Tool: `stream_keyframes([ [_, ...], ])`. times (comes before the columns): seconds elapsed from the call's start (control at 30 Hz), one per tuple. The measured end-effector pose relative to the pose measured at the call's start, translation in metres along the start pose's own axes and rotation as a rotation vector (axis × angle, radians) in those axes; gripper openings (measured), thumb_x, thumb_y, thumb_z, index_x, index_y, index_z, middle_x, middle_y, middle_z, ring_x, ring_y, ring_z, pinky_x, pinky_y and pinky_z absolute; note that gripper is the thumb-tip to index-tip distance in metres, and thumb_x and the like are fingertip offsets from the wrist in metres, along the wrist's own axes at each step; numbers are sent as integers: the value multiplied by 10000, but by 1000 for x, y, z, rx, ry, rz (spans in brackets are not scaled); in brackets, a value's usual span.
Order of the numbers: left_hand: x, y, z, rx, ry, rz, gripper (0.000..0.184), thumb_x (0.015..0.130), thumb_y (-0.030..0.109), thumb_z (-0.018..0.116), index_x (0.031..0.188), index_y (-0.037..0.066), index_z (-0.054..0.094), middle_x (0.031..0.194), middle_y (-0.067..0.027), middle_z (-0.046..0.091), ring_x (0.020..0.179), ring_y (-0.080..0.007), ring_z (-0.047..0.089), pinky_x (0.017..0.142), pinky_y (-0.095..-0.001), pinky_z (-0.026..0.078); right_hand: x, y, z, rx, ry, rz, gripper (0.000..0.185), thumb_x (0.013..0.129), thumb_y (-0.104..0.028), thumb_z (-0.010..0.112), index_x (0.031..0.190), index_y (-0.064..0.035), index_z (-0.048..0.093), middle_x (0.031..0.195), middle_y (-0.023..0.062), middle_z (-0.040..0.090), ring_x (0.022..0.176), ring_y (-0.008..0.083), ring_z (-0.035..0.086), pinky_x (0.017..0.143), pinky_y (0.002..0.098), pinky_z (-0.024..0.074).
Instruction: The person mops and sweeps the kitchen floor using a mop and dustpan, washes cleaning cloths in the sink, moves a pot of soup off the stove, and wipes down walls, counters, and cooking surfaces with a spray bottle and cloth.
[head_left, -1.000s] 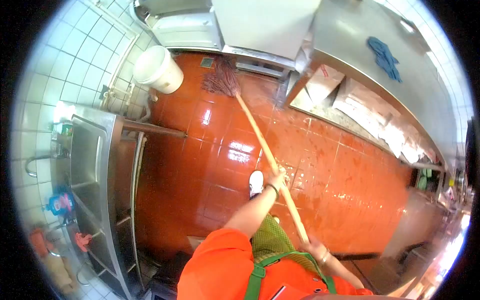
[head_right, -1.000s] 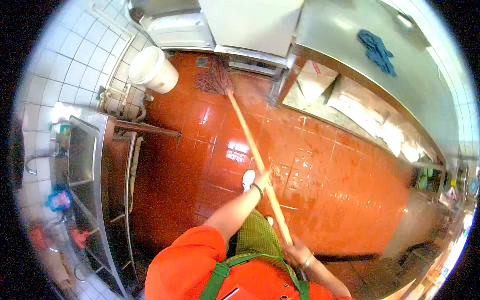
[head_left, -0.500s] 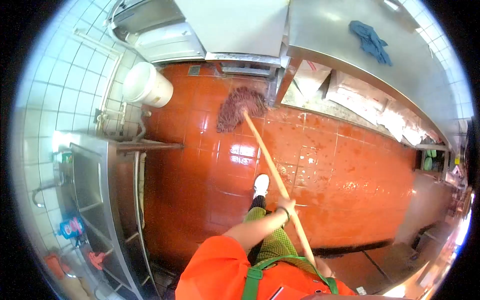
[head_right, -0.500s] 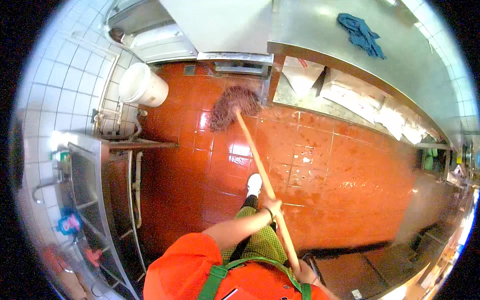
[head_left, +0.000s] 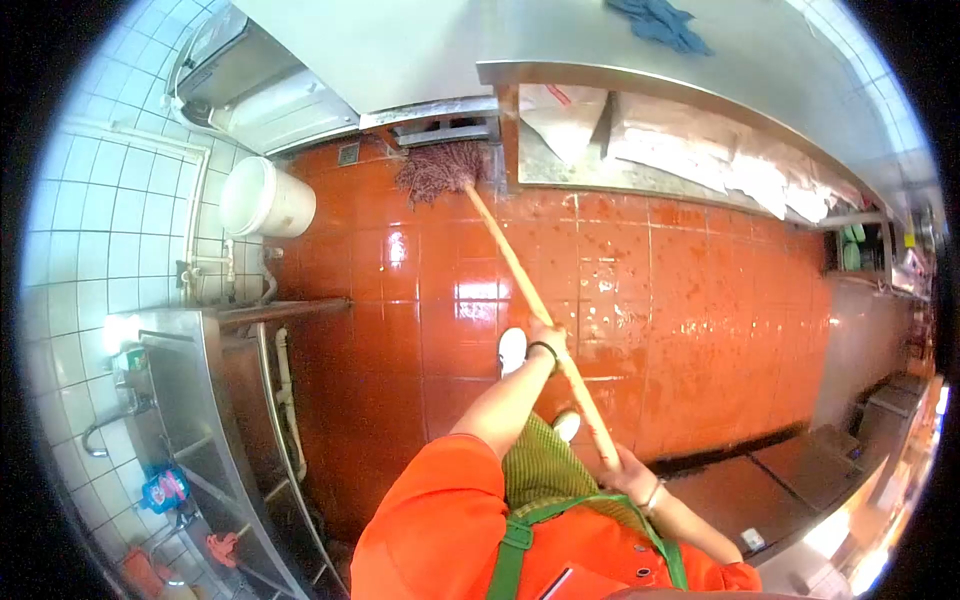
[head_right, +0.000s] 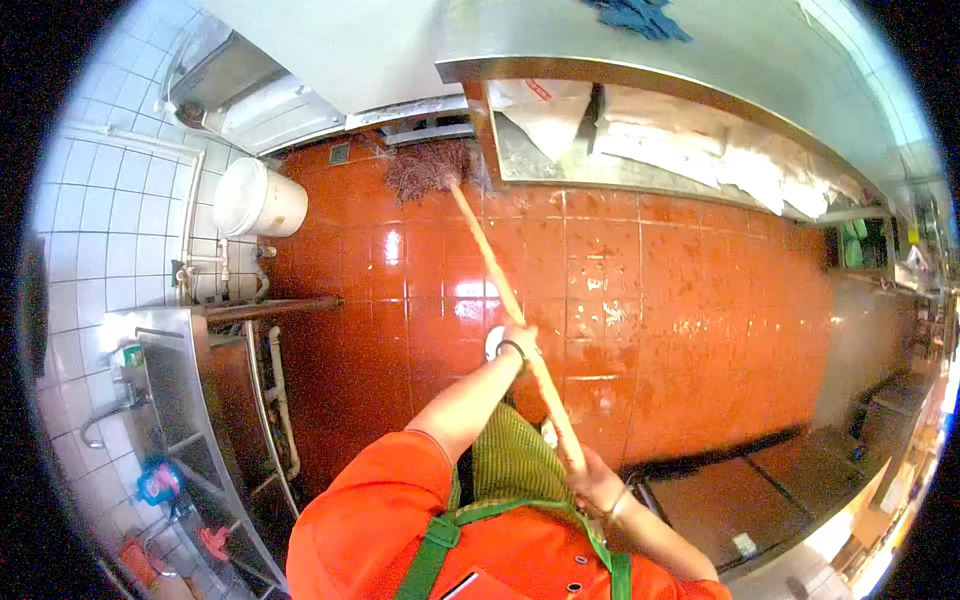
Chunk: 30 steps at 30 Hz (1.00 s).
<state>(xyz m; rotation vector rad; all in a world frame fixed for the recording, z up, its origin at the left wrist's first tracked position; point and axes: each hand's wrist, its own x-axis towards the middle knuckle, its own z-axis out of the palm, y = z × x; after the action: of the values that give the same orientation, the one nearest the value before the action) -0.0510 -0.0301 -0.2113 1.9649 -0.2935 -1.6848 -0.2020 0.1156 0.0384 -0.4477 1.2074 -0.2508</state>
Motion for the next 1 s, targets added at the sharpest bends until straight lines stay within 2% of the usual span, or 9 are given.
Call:
stream_keyframes([
  [0.03,-38,-3,7,112,19,149,333,726,52,562,966,-38,350,575,-125,472,380,-247,506,296,-332,410,-25,11,-10,-85,23,0,542,722,-26,525,1216,-43,303,674,12,442,385,80,386,332,217,331],
  [0.13,-117,-30,32,188,-38,44,343,742,183,626,889,-29,399,578,-120,507,543,-247,544,442,-362,444,-99,30,-24,-112,107,82,551,728,-30,530,1228,-50,300,700,6,446,451,70,401,374,197,333],
  [0.2,-156,-62,54,144,-86,-49,428,789,297,569,1000,-1,345,825,-158,525,642,-255,536,556,-336,451,-141,47,-42,-111,44,78,573,734,-42,547,1245,-36,287,811,24,478,588,83,460,474,199,390],
  [0.27,-184,-92,67,278,-145,23,431,792,308,564,1012,2,356,834,-136,522,716,-230,541,645,-337,446,-188,53,-51,82,51,94,590,738,-49,560,1255,-13,279,947,51,489,772,106,490,622,220,428],
  [0.4,-160,-84,77,258,-339,-157,273,706,187,602,859,-16,502,725,-107,551,623,-207,553,526,-377,460,-206,28,-72,169,-76,62,612,712,-46,588,1244,25,295,1135,90,442,1056,143,409,876,273,369],
  [0.43,-138,-86,86,297,-293,-97,259,674,141,608,855,-16,510,717,-109,553,606,-220,555,504,-392,463,-211,14,-72,184,-44,66,612,712,-46,588,1244,25,295,1135,90,442,1056,143,409,876,273,369],
  [0.5,-101,-56,96,-44,-453,-607,213,660,65,579,826,-14,471,693,-131,514,584,-289,546,494,-430,486,-218,-31,-81,276,-3,105,656,671,-69,613,1239,35,301,1011,79,498,873,130,509,722,222,437],
  [0.6,-100,-33,123,-188,-211,-504,226,712,57,522,890,-16,405,726,-138,480,577,-301,540,510,-418,506,-226,-71,-109,218,-8,241,675,638,-114,578,1238,33,307,822,53,525,527,80,465,430,182,349],
  [1.0,-170,-86,430,-80,-261,-501,376,801,151,477,1076,-57,327,792,-200,536,620,-292,588,536,-400,519,-345,-71,-343,153,182,236,631,643,-1,560,1229,-24,325,673,31,447,420,117,456,367,228,367],
])
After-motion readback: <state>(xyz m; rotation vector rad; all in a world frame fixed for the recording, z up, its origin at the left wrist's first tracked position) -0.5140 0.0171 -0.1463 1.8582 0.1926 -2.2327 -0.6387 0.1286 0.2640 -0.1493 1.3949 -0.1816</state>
